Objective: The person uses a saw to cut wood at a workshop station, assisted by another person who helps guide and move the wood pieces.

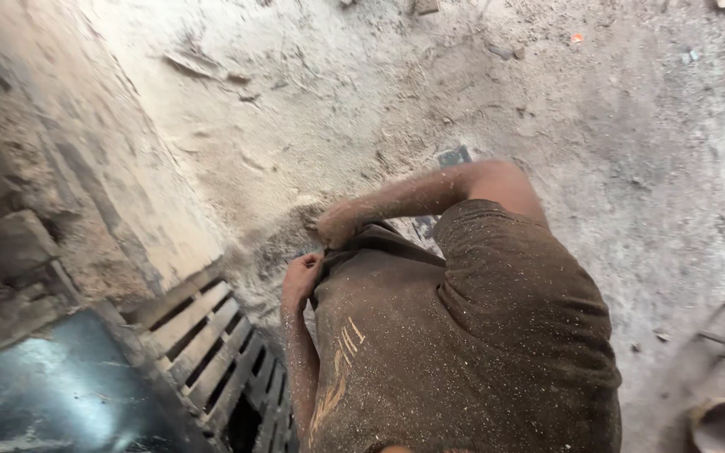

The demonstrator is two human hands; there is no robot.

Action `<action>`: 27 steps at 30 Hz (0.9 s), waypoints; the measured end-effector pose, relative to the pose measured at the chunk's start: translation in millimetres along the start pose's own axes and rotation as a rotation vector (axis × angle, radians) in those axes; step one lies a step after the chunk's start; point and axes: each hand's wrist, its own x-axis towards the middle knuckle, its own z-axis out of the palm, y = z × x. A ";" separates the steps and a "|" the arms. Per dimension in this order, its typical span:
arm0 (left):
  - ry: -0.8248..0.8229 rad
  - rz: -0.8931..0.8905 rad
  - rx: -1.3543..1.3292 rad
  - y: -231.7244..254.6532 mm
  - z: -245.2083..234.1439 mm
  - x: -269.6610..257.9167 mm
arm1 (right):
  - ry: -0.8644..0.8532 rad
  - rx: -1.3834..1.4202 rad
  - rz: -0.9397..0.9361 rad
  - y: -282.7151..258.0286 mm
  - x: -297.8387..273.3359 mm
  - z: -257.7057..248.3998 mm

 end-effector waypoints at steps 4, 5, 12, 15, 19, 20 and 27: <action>-0.073 -0.026 -0.088 18.4 -17.2 0.2 | 0.134 -0.028 -0.130 18.0 20.9 4.8; -0.068 -0.027 -0.082 20.6 -19.8 3.8 | 0.139 -0.028 -0.136 23.4 30.0 7.1; 0.001 0.007 0.323 49.0 -30.6 16.3 | 0.237 0.646 -0.179 36.7 67.8 20.9; 0.171 -0.024 0.412 55.7 -15.4 1.8 | 0.300 0.675 -0.170 34.1 44.7 24.2; 0.422 0.220 0.515 39.1 -0.2 0.5 | 0.360 0.355 -0.260 16.3 14.8 30.1; 0.402 0.226 0.522 33.3 2.9 -0.4 | 0.368 0.370 -0.248 9.8 11.4 31.8; 0.357 0.199 0.402 33.1 29.4 -5.3 | 0.162 0.307 -0.074 -16.8 8.5 42.9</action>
